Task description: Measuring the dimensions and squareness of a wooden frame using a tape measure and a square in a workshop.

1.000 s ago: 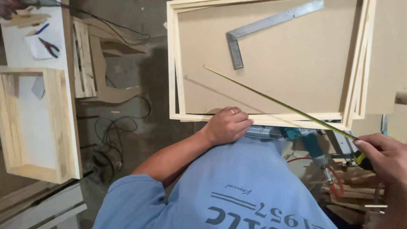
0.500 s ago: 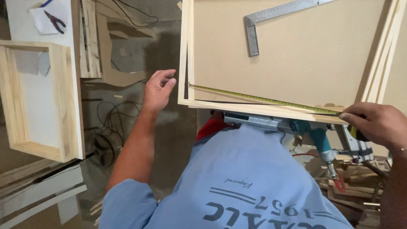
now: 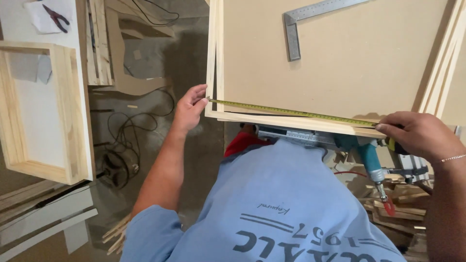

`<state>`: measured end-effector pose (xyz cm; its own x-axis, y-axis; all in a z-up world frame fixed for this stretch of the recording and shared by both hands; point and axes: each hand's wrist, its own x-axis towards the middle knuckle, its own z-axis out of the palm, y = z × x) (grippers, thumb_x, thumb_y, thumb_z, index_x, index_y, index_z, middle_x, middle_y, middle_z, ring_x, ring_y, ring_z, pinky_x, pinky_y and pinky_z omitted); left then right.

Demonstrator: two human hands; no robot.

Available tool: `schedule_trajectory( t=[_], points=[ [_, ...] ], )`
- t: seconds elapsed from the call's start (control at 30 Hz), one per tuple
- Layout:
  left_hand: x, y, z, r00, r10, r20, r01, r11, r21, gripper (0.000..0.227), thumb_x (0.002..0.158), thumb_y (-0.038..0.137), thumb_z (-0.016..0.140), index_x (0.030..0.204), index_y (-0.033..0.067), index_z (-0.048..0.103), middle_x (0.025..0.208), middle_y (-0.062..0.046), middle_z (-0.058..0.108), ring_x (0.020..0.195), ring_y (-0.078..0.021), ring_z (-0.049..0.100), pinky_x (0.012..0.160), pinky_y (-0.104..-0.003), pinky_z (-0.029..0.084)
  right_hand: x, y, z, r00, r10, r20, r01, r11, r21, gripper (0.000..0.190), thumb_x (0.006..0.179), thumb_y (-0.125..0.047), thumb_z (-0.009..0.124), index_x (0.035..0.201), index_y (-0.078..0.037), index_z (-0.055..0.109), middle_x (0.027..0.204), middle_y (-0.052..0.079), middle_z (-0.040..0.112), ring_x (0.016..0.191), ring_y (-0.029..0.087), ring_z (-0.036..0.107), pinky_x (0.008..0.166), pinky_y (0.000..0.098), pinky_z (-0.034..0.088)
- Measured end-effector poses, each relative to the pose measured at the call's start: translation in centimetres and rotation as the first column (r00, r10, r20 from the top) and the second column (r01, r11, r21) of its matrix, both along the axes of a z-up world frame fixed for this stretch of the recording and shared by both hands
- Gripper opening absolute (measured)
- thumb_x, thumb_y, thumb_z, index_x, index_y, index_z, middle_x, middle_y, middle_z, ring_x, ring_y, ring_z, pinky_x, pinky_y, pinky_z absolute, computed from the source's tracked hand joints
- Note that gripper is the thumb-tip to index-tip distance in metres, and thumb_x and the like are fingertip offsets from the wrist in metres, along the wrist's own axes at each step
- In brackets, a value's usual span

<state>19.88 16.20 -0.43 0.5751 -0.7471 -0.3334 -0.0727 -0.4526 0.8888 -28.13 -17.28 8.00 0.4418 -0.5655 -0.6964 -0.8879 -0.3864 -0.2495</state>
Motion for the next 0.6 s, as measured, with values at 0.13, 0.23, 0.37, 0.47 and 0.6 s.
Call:
schedule_trajectory(
  t=[0.13,0.23,0.37,0.47,0.6],
  points=[
    [-0.6,-0.2,1.3,0.989,-0.064,0.135,0.066,0.998,-0.005,0.026,0.098,0.008,0.063,0.122,0.0120,0.072,0.096,0.003,0.070,0.078,-0.0041,0.058,0.075,-0.020,0.047,0.5,0.3,0.1,0.998,0.054,-0.024,-0.055,0.997,-0.045,0.033,0.097,-0.039,0.068,0.116,-0.015,0.082,0.119,0.004,0.080,0.107,0.026,0.074,0.090,0.0388,0.054],
    [-0.1,-0.3,0.9,0.962,-0.133,0.239,0.137,0.991,-0.002,0.015,0.096,0.005,0.065,0.104,0.0103,0.076,0.118,-0.006,0.068,0.104,-0.0117,0.065,0.090,-0.024,0.050,0.7,0.5,0.7,1.000,0.029,0.002,-0.029,0.999,-0.042,0.033,0.097,-0.040,0.066,0.116,-0.016,0.081,0.116,0.005,0.080,0.104,0.028,0.073,0.089,0.0402,0.053],
    [0.8,-0.2,1.1,0.926,-0.243,0.289,0.264,0.964,-0.036,0.016,0.093,0.003,0.061,0.101,0.0080,0.074,0.113,-0.008,0.066,0.105,-0.0180,0.064,0.092,-0.028,0.048,0.9,0.5,1.6,1.000,-0.007,0.005,0.007,1.000,-0.025,0.029,0.094,-0.039,0.069,0.108,-0.017,0.081,0.107,0.006,0.081,0.095,0.027,0.074,0.082,0.0401,0.053],
    [1.0,-0.4,1.3,0.858,-0.355,0.371,0.378,0.926,0.012,0.017,0.096,0.005,0.058,0.105,0.0062,0.073,0.116,-0.011,0.066,0.111,-0.0243,0.063,0.099,-0.033,0.045,-0.6,0.0,2.3,0.991,-0.108,0.083,0.107,0.994,0.007,0.023,0.091,-0.036,0.073,0.104,-0.018,0.080,0.096,0.006,0.080,0.088,0.022,0.072,0.082,0.0356,0.051],
    [0.7,-0.3,2.7,0.845,-0.370,0.386,0.329,0.929,0.170,0.014,0.100,0.006,0.061,0.108,0.0101,0.073,0.124,-0.012,0.065,0.118,-0.0301,0.063,0.104,-0.041,0.047,-3.5,-0.7,4.1,0.935,-0.347,0.078,0.348,0.938,0.000,0.022,0.090,-0.034,0.075,0.107,-0.020,0.079,0.098,0.006,0.078,0.094,0.026,0.068,0.082,0.0408,0.052]
  ],
)
